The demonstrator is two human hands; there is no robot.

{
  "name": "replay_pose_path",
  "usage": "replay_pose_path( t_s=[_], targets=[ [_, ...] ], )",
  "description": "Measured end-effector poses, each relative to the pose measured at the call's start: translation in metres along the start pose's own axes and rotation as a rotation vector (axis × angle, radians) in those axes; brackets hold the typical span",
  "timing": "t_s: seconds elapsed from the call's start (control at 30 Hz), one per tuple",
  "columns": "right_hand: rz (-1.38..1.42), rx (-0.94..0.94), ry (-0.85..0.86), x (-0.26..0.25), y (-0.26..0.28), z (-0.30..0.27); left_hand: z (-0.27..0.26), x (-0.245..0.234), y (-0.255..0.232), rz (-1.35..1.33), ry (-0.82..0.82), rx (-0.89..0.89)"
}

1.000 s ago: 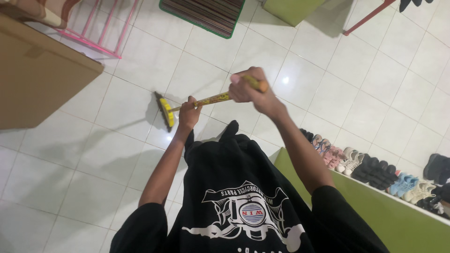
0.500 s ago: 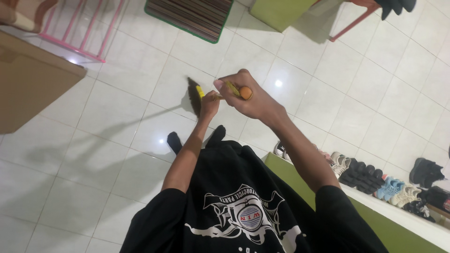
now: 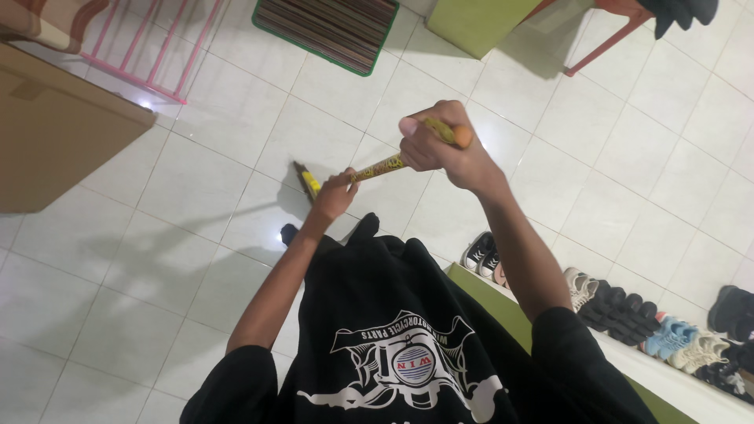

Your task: The person sweeps the floor using a broom, moving across the room and gathering debris.

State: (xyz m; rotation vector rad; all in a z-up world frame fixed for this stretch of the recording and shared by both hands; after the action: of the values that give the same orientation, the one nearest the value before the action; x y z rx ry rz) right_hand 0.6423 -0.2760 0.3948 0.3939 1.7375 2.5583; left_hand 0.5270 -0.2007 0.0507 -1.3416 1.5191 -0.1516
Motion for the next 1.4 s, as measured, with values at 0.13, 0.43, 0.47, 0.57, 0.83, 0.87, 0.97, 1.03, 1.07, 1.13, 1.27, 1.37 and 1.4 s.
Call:
replay_pose_path(
  t_s=[0.13,0.43,0.47,0.57,0.83,0.87,0.97,1.03,1.07,1.13,1.27,1.37,1.4],
  targets=[
    [0.013,0.197,-0.093,-0.002,-0.026,-0.016,-0.006,0.039,0.024,0.032,-0.014,-0.064],
    [-0.47,0.286,0.002,-0.002,-0.012,-0.03,0.012,0.096,-0.008,-0.225,-0.183,0.01],
    [-0.474,0.295,-0.008,-0.002,-0.01,-0.035,0.013,0.097,-0.017,-0.276,-0.203,0.074],
    [-0.617,0.266,0.013,-0.012,-0.002,-0.043,0.02,0.102,-0.042,-0.308,-0.209,0.173],
    [-0.228,-0.028,-0.098,-0.028,0.039,-0.068,0.006,0.073,-0.082,0.085,0.034,0.171],
    [-0.197,-0.036,-0.097,-0.026,0.046,-0.07,0.001,0.069,-0.082,0.127,0.082,0.159],
    [-0.144,-0.051,-0.105,-0.016,0.058,-0.071,-0.018,0.057,-0.069,0.167,0.189,0.129],
    [-0.097,-0.042,-0.088,-0.006,0.052,-0.064,-0.026,0.048,-0.06,0.18,0.159,0.161],
    [-0.095,-0.044,-0.097,-0.002,0.048,-0.061,-0.031,0.043,-0.052,0.19,0.124,0.186],
    [-0.02,-0.026,-0.039,0.011,0.036,-0.049,-0.043,0.033,-0.038,0.172,0.065,0.25],
    [-0.016,-0.022,-0.073,0.026,0.001,-0.034,-0.059,0.033,-0.007,0.202,0.092,0.221],
    [-0.23,-0.117,-0.235,0.032,-0.015,-0.045,-0.075,0.038,0.007,0.15,0.171,0.16],
    [-0.301,-0.145,-0.404,0.025,-0.018,-0.053,-0.085,0.042,0.009,0.145,0.19,0.158]
  ],
)
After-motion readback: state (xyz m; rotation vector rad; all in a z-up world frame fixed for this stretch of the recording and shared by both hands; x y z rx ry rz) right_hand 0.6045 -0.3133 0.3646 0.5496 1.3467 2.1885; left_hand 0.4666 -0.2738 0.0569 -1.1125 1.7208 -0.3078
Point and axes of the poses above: each hand's wrist, its own z-axis towards the middle knuckle, its own x-axis out of the palm, y = z × x, the point moved 9 cm from there along z, towards the middle knuckle, and after that the axes turned 13 degrees about -x, right-handed, at the moved point
